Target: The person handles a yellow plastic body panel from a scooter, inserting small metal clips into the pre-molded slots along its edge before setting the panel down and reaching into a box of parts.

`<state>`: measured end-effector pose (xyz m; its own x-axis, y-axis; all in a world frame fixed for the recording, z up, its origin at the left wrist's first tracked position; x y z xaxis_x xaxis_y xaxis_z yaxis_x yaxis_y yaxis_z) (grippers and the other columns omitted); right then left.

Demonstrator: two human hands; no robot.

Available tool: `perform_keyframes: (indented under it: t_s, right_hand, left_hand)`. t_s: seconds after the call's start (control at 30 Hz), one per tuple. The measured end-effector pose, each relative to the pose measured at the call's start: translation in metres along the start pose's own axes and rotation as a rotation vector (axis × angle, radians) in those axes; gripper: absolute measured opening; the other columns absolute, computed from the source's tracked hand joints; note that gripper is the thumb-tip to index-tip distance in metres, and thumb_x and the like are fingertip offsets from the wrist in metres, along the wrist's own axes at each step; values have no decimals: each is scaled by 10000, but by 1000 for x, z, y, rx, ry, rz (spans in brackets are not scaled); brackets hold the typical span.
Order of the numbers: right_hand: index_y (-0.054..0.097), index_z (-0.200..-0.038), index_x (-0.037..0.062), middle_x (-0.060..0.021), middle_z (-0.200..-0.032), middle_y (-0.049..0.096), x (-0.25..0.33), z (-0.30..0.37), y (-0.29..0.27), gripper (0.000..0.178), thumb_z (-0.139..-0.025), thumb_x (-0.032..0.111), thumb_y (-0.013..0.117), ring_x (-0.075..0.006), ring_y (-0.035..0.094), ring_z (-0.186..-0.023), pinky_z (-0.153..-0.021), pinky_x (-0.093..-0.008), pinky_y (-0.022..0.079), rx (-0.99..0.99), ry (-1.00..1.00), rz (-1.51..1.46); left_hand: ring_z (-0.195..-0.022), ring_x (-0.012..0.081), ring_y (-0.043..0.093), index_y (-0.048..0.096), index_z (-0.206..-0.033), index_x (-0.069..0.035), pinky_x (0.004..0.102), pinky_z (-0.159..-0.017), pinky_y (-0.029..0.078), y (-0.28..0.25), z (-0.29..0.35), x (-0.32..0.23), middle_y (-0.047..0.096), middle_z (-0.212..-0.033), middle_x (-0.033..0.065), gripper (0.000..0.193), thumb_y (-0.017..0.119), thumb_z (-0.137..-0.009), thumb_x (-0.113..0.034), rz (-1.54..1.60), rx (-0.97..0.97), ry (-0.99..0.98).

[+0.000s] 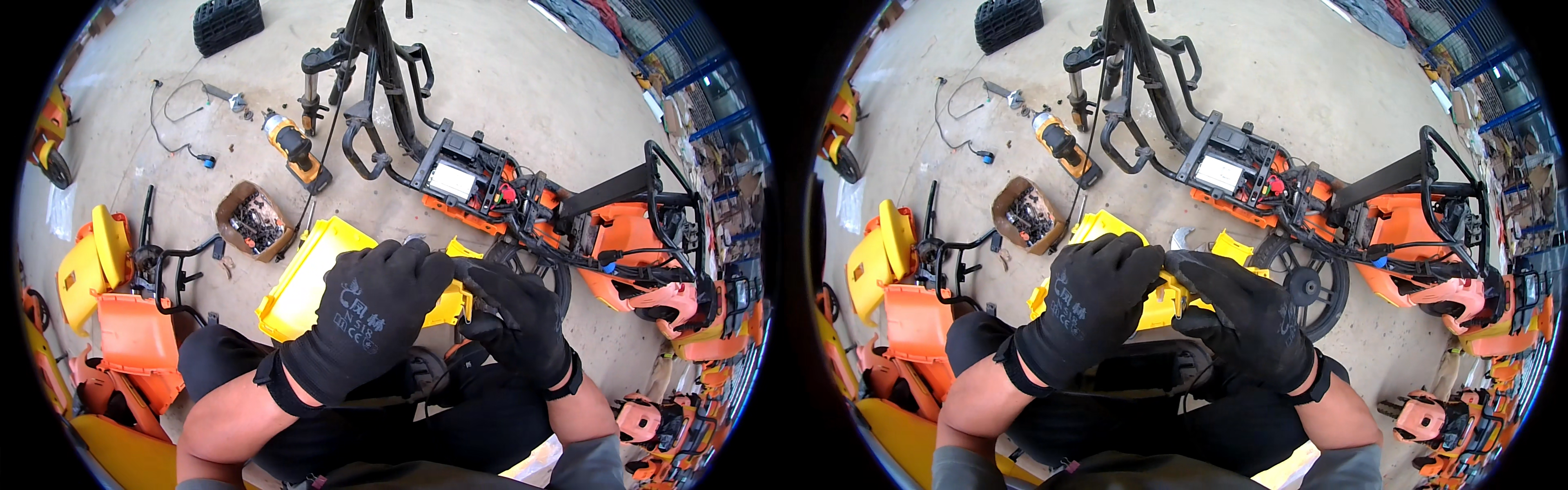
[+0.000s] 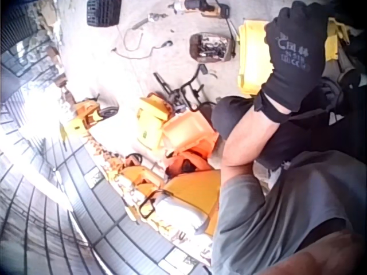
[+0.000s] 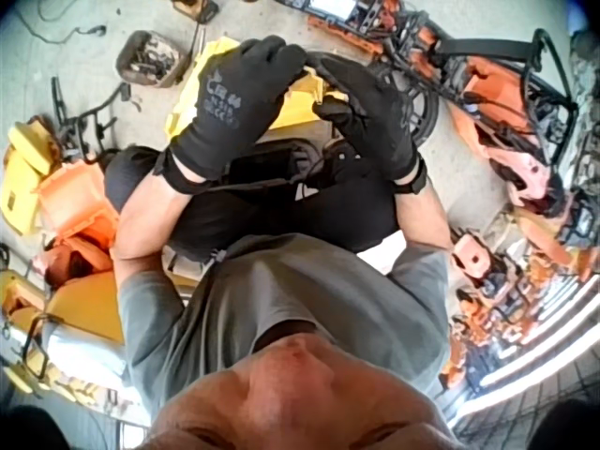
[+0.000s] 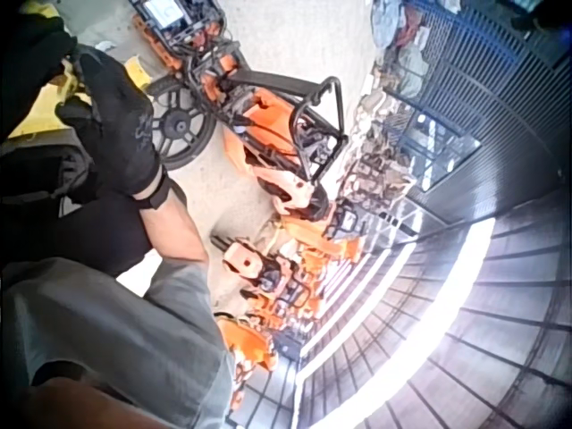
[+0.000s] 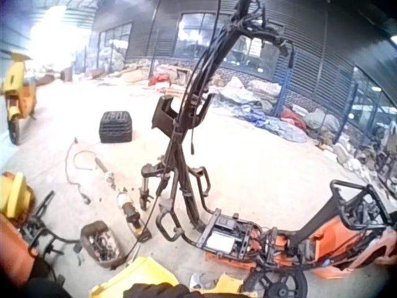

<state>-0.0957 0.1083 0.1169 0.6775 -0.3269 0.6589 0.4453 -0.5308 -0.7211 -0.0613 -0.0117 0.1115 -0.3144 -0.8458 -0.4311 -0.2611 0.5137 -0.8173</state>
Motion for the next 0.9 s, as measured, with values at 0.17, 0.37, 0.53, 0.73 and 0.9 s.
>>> perform_keyframes:
  t_s: [0.17,0.37,0.53,0.73,0.9]
  right_hand:
    - [601,-1284,22,-178,-1244,653,5,2,-2,557,-832,298,773,-354,655,-1117,-941,-389,537,13,24,59]
    - [600,-1277,16,-178,-1238,656,2,7,5,538,-818,223,790,-343,657,-1116,-946,-379,532,-25,40,-60]
    - [598,-1260,9,-182,-1226,655,2,8,4,522,-808,178,797,-343,662,-1092,-933,-375,537,-14,94,-127]
    - [605,-1233,-5,-187,-1193,667,3,9,2,457,-842,171,764,-343,669,-1074,-921,-381,533,-67,72,-159]
    - [609,-1220,6,-202,-1087,661,-3,14,1,452,-832,173,769,-369,660,-983,-857,-407,539,-122,77,-197]
  left_hand:
    - [-779,227,627,574,-1004,-93,377,-619,475,4,3,-1,575,-864,61,268,674,-755,-98,12,42,-13]
    - [-788,239,620,579,-988,-84,381,-647,470,7,6,-3,578,-869,68,256,665,-746,-94,-8,35,1]
    - [-809,262,621,584,-985,-75,400,-685,468,14,10,-3,596,-903,87,258,656,-738,-81,-14,23,-6]
    - [-819,317,613,597,-1005,-44,423,-708,473,16,12,-1,607,-894,133,289,667,-725,-42,25,53,-33]
    - [-753,344,596,595,-973,-38,443,-673,464,22,10,-5,583,-821,141,266,685,-723,-24,33,29,-57]
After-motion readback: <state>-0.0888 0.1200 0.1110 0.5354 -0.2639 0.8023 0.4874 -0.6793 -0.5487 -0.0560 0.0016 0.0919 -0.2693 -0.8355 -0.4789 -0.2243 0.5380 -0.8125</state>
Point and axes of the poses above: each hand's wrist, its own z-axis away from the middle knuckle, its own y-axis out of the palm, x = y × z, the point moved 9 cm from there along -z, towards the middle knuckle
